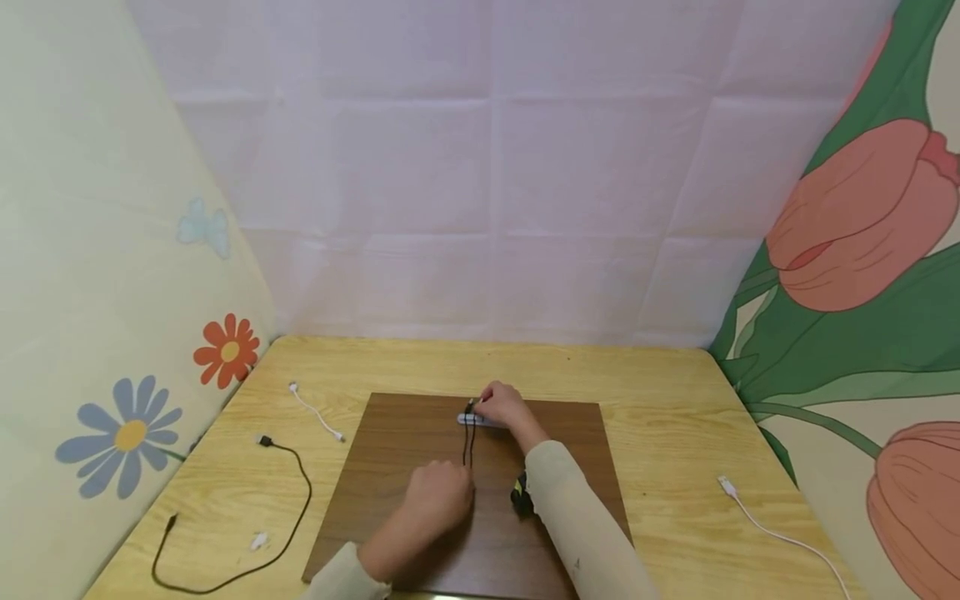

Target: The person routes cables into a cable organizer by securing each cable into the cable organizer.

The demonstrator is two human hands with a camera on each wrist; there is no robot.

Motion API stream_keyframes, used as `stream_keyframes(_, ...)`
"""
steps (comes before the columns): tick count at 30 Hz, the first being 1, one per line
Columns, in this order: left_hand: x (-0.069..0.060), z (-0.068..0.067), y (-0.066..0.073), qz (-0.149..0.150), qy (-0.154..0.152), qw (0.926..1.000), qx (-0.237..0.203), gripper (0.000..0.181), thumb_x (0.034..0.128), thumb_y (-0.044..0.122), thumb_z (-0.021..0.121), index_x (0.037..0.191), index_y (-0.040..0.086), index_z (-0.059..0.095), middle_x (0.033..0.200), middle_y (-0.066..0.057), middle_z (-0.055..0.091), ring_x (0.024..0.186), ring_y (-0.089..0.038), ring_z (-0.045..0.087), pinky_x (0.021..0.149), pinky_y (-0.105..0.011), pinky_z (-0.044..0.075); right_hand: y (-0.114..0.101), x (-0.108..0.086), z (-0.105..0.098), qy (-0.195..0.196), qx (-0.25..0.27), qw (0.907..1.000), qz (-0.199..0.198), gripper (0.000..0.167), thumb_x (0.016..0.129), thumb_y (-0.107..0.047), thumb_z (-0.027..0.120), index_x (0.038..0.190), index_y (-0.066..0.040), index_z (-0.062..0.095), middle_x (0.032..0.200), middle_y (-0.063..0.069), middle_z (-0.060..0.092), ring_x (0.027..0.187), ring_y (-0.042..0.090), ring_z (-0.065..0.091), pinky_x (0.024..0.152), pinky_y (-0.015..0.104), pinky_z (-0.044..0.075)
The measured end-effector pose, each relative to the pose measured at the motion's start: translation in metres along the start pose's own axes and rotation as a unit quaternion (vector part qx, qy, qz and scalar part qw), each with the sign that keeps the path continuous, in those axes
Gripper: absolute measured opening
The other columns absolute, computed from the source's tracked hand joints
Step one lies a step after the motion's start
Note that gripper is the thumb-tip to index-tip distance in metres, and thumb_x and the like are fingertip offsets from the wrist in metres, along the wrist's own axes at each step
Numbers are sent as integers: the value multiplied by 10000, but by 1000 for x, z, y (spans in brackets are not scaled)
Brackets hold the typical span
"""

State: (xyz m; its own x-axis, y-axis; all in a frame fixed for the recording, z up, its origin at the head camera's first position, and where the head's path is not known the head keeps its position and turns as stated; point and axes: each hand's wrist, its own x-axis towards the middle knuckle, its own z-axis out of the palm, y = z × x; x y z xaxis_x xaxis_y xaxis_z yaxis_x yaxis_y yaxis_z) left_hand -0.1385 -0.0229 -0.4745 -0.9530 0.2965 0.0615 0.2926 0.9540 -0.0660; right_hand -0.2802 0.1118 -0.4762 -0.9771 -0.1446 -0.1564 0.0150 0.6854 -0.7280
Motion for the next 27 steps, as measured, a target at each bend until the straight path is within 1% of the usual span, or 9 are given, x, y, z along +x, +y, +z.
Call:
stream_keyframes(3,-2,-1,-2,5,100,9999,-114,180,877,237,691,734,128,700,725,-41,683,673,-232,653,533,-385,511,1,-1,0,-23,74,10000,-51,240,859,-106,649,1077,-10,618,1000,108,619,854,210,556,706,307,464)
stream_keyframes(7,-3,-1,-3,13,207,9996,-188,252,882,285,701,698,115,676,695,-42,671,648,-237,654,505,-388,503,3,-1,-1,-106,110,9999,-71,269,881,-124,612,1121,-5,614,1066,132,626,892,226,562,742,334,482)
stream_keyframes(11,-3,0,-4,19,256,9994,-228,294,875,335,716,688,113,668,682,-43,667,634,-242,653,491,-388,496,4,0,-3,-129,145,9998,13,273,914,-142,591,1156,-17,618,1143,145,632,947,245,577,797,379,501)
stream_keyframes(14,-3,-1,-5,74,264,9993,-268,313,874,358,719,688,111,668,674,-45,661,623,-245,649,480,-386,488,4,0,-3,-127,202,9997,102,277,926,-145,583,1173,-27,616,1175,148,629,970,253,580,815,392,505)
stream_keyframes(16,-3,-2,-7,107,223,9992,-323,324,883,370,714,697,109,669,671,-47,656,620,-246,647,475,-383,483,4,0,-4,-107,250,9995,143,280,923,-142,583,1176,-26,615,1178,151,628,974,255,580,814,390,505)
stream_keyframes(20,-1,-7,-11,119,11,9988,-480,331,901,400,711,746,110,675,678,-48,647,629,-243,649,485,-379,484,1,0,-4,-55,337,9993,164,294,913,-133,583,1178,-11,617,1158,158,631,969,259,580,803,375,504)
stream_keyframes(23,0,-8,-14,120,-170,9980,-600,316,908,404,714,782,116,685,689,-48,648,640,-243,651,499,-381,488,0,-1,-5,-41,403,9990,175,290,917,-132,584,1174,-2,619,1114,157,639,951,258,587,786,362,503)
stream_keyframes(27,1,-8,-15,166,-326,9969,-699,300,913,392,710,791,119,692,699,-50,654,653,-249,653,510,-389,498,-1,-4,-5,-55,499,9986,191,271,930,-128,582,1165,1,618,1049,143,648,917,247,594,754,343,498)
